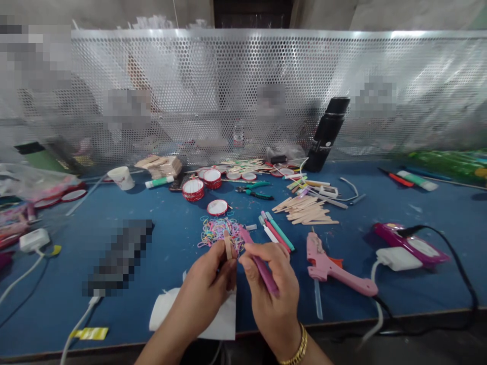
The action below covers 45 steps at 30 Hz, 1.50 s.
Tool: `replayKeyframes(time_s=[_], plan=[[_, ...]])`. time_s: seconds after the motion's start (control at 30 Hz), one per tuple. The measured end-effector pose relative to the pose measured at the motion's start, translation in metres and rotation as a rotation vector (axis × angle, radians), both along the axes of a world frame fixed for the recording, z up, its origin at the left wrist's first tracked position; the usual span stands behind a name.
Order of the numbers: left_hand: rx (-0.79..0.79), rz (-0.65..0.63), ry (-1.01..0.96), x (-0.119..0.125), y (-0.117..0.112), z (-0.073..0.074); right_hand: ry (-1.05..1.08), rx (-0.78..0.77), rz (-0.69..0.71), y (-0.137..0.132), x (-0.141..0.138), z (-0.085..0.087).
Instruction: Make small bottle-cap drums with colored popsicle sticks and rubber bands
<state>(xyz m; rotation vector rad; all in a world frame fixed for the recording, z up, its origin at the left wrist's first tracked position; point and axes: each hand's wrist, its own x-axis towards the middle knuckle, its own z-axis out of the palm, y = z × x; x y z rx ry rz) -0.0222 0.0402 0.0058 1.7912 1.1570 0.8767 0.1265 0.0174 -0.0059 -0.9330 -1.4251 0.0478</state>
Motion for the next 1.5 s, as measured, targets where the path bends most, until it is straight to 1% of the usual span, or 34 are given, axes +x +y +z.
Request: replayKeyframes(time_s=[0.1,0.23,0.4,0.7,0.9,1.07,1.17,1.3,1.5], plan=[[-0.004,-0.007,-0.03,-0.0002,-0.001,-0.0006,-0.021,-0.02,0.032,-0.0017,0.0016,0.0018],[-0.029,-0.029,-0.076,0.0004,-0.0004,-0.0012,-0.037,-0.005,0.073,-0.0045,0.0021,0.0033],[-0.016,-0.03,-0.043,0.0002,0.0011,0.0005,0.021,0.014,-0.007,-0.0051,-0.0015,0.0033],[0.012,-0.027,-0.016,-0.0011,0.0014,-0.0016,-0.013,0.017,0.042,-0.0031,-0.0019,0.0048],[0.017,-0.012,0.008,-0.0011,0.0005,-0.0006,-0.011,0.007,0.019,-0.0029,-0.0017,0.0037],[0.018,-0.022,0.003,-0.001,0.0007,0.001,-0.022,0.009,0.042,-0.0029,-0.0023,0.0039],[0.019,-0.017,0.008,-0.0012,0.001,0.0002,-0.02,0.005,0.026,-0.0025,-0.0019,0.0037],[0.026,-0.03,-0.007,-0.0011,0.0017,-0.001,-0.031,-0.003,0.047,-0.0023,-0.0013,0.0033],[0.017,-0.016,-0.008,-0.0003,0.0014,0.0001,-0.023,0.002,0.052,-0.003,-0.0014,0.003]])
